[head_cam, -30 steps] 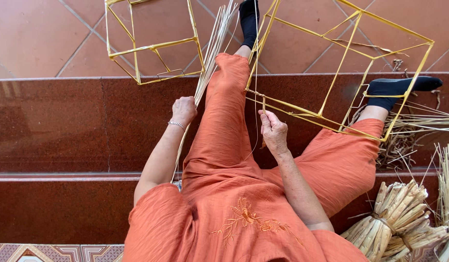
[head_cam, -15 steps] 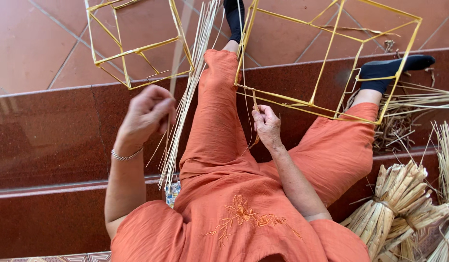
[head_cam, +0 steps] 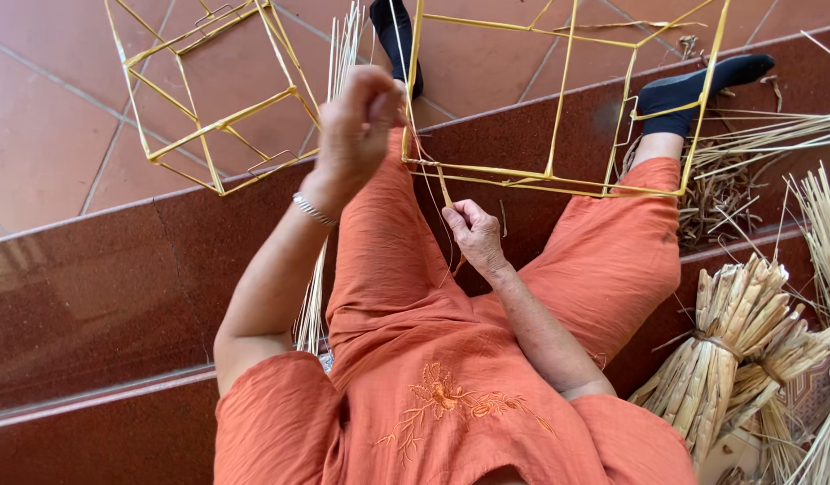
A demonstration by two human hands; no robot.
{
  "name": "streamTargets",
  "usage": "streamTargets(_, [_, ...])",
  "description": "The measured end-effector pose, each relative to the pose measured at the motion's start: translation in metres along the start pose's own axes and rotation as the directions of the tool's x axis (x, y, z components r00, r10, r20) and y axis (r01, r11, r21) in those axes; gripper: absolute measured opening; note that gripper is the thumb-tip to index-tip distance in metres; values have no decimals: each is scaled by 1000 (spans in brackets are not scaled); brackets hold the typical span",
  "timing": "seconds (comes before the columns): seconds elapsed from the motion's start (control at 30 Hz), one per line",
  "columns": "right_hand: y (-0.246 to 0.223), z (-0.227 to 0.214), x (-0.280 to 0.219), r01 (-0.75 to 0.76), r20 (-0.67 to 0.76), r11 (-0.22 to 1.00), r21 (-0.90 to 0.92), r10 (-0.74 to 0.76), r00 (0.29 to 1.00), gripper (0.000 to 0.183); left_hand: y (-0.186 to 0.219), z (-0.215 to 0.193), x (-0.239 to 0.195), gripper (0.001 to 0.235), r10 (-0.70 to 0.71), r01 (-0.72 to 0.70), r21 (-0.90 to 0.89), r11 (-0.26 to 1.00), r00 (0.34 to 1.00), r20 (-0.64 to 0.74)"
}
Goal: The person sits on the floor and weaves thin bamboo strips into a yellow wire basket frame. They repeatedly insert and adjust the strips by hand to build up the basket walls.
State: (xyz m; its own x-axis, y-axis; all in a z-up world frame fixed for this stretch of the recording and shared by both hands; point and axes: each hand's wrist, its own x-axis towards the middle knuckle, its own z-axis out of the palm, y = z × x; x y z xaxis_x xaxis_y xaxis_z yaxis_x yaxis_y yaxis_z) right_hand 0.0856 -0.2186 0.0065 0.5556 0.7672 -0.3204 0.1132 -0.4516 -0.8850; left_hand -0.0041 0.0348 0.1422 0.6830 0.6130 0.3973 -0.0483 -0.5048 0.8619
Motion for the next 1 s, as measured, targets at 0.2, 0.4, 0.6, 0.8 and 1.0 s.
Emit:
streamTargets(0.2, [-4,-11,4,-68,93,986,154,54,994,18,-57,67,-19,12,-194,181,138,974,977,84])
streamTargets(0.4, [-9,-23,8,-187,141,941,284,152,978,19,-86,74,-32,19,-566,626,-78,776,745,352])
streamTargets(0.6, [-20,-37,19,-137,155,935,328,90,984,19,-89,73,-38,12,-575,594,96,799,707,413])
streamTargets(0.8, [-51,-57,49,-204,264,818,538,66,962,25,-79,73,-31,11,-517,455,248,856,731,445])
streamTargets(1.0, [-85,-68,103,-265,266,497,826,70,961,28,-81,69,-35,13,-452,403,208,891,758,471])
